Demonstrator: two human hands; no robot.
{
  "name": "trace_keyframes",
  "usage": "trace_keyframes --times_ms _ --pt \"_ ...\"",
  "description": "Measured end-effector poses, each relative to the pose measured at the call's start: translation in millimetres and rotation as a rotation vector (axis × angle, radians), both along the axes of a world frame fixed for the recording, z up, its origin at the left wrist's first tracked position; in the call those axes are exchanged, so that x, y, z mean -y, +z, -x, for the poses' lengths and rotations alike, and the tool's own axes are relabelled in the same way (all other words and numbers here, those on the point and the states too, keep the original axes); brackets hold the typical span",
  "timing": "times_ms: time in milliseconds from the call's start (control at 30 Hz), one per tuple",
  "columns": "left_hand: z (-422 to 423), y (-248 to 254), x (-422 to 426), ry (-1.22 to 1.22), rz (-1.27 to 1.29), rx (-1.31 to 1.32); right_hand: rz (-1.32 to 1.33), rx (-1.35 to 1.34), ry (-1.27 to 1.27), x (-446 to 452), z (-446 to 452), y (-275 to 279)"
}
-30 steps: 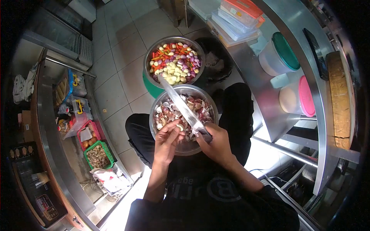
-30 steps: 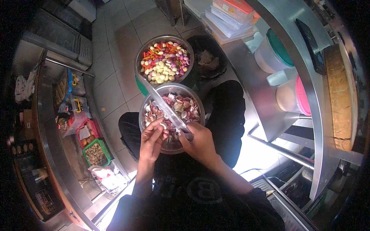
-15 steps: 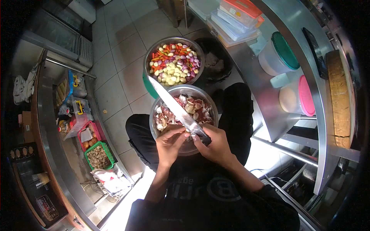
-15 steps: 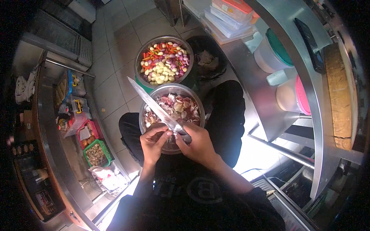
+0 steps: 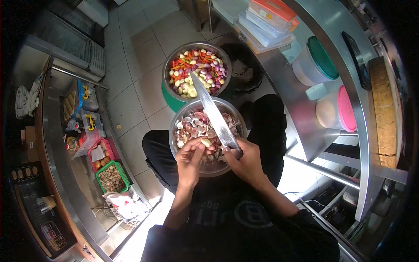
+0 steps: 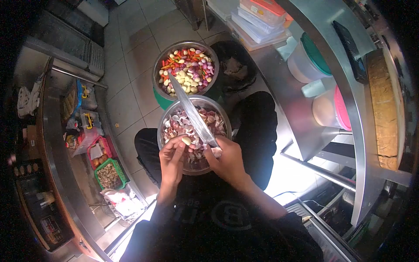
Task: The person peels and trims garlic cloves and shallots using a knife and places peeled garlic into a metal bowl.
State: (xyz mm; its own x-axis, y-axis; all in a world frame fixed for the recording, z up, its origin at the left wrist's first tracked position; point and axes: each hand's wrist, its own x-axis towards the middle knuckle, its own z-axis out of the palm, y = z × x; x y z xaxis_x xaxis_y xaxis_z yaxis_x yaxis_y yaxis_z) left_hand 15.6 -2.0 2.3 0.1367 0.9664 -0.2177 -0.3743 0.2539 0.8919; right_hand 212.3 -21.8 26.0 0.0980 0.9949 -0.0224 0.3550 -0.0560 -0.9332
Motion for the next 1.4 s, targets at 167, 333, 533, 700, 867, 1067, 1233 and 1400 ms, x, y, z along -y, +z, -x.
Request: trace_keyframes --times_ms 167,333,533,700,867,1067,1233,1400 --pt "8 -4 -8 0.059 0.088 -0.026 -0.072 0.073 0.013 -3 -6 1" --pt "10 0 -45 0.096 -0.079 -0.255 0.002 0.101 0.04 1 -13 -8" --pt "8 -2 -159 0.06 -0.425 -0.842 0.175 -0.038 0.026 -2 -19 -6" --pt "6 -28 -185 0.086 -0.495 -1.007 0.164 -0.029 -0.001 2 -22 -6" --pt "8 -16 -120 -0.322 -0.345 -0.878 0.135 -0.171 -0.055 4 -27 -22" --pt "12 -43 -39 -0.741 -0.637 -1.065 0.173 -0.22 -0.024 -2 -30 -33" --pt "19 -40 -26 -0.497 -0.568 -1.494 0.183 -0.185 -0.008 6 -30 -35" --pt "18 -43 -27 -0.374 -0.748 -1.575 0.239 -0.255 -0.003 8 -25 -34"
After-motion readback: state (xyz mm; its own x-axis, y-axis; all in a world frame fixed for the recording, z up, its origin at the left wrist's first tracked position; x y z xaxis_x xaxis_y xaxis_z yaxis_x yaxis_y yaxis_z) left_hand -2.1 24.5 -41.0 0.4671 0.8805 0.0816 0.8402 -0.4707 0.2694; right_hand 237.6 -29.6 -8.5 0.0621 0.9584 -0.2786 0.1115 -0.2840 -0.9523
